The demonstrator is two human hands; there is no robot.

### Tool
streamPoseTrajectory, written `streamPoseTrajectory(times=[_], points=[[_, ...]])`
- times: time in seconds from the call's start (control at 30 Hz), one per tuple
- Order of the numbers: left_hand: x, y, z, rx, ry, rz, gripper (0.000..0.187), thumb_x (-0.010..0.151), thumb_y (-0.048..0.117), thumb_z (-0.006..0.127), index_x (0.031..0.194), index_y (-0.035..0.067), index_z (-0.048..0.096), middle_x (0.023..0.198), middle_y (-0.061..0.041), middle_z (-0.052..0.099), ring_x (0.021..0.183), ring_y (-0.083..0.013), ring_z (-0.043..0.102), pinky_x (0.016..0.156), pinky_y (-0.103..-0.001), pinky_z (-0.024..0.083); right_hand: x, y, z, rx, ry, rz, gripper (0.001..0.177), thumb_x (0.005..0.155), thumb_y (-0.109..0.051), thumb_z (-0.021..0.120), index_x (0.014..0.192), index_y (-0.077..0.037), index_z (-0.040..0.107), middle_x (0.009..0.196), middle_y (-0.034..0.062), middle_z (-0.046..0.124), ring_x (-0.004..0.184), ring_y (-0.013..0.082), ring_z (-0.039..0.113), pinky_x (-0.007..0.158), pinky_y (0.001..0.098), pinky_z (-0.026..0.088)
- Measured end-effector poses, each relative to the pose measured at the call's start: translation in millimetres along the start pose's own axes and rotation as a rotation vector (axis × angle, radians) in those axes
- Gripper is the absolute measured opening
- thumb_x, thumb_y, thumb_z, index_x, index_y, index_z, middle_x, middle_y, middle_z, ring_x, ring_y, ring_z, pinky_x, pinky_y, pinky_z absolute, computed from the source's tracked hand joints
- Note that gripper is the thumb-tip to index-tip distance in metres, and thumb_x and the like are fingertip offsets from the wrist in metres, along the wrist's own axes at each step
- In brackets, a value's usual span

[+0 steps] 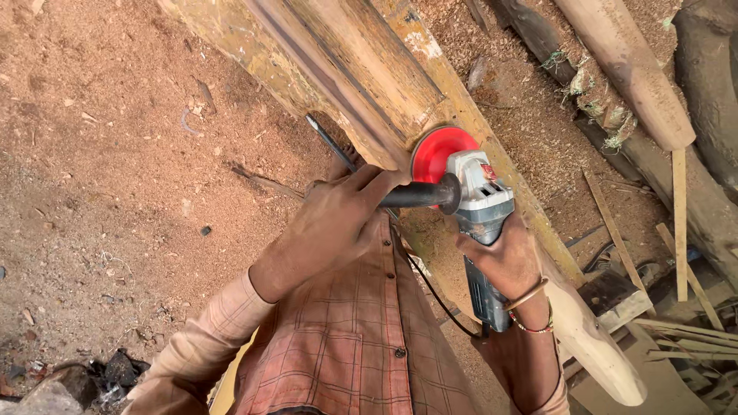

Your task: The person uses an angle grinder with a sanding disc to smooth the surface of a long wooden log. They move the tool along the length of the log, occasionally pausing to reposition their hands or the tool.

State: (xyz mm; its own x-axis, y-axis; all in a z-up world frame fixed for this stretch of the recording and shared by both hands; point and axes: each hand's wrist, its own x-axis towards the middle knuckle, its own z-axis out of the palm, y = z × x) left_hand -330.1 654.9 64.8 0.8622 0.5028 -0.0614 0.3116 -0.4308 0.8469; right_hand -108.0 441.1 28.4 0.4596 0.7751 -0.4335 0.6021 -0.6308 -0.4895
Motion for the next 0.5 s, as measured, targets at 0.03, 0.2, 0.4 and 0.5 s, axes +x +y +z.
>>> streamPoseTrajectory(times=[0.03,0.2,0.4,0.5], points=[[-1.5,1.0,5.6,0.008,-0.05,0.011,0.059,0.077,0.004,0.067,0.134,0.005,0.055,0.105,-0.015,0.065,0.095,-0.0401,0.067,0.076,-0.049,0.054,-5.5,2.4,0.6,-0.052,-0.011,0.021,0.066,0.068,-0.026,0.089,0.121,0.003,0.061,0.106,0.0249,0.072,0.098,0.04,0.071,0.086,0.0459,0.055],[-9.9,0.6,34.9,-0.02,-0.125,0.047,0.068,0.075,0.007,0.072,0.138,-0.004,0.049,0.11,-0.02,0.055,0.093,-0.0378,0.066,0.076,-0.047,0.056,-5.4,11.3,-0.7,0.029,-0.021,0.113,0.075,0.066,-0.027,0.091,0.126,0.002,0.057,0.108,0.022,0.072,0.099,0.0364,0.072,0.086,0.0449,0.055],[0.6,-1.5,70.0,0.088,0.106,-0.011,0.05,0.093,0.026,0.074,0.131,0.002,0.054,0.108,-0.016,0.053,0.097,-0.0331,0.068,0.075,-0.041,0.058,23.2,18.3,-21.3,0.065,-0.114,0.062,0.082,0.067,-0.026,0.09,0.134,0.002,0.054,0.112,0.0193,0.073,0.103,0.0308,0.073,0.089,0.0419,0.055],[11.1,-8.0,75.8,0.094,0.115,-0.055,0.049,0.092,0.026,0.075,0.13,0.003,0.054,0.108,-0.015,0.053,0.097,-0.0316,0.069,0.076,-0.042,0.058,37.5,17.0,-26.3,0.044,-0.12,0.034,0.084,0.067,-0.027,0.091,0.135,0.004,0.053,0.113,0.0202,0.073,0.105,0.0304,0.072,0.091,0.0418,0.055]])
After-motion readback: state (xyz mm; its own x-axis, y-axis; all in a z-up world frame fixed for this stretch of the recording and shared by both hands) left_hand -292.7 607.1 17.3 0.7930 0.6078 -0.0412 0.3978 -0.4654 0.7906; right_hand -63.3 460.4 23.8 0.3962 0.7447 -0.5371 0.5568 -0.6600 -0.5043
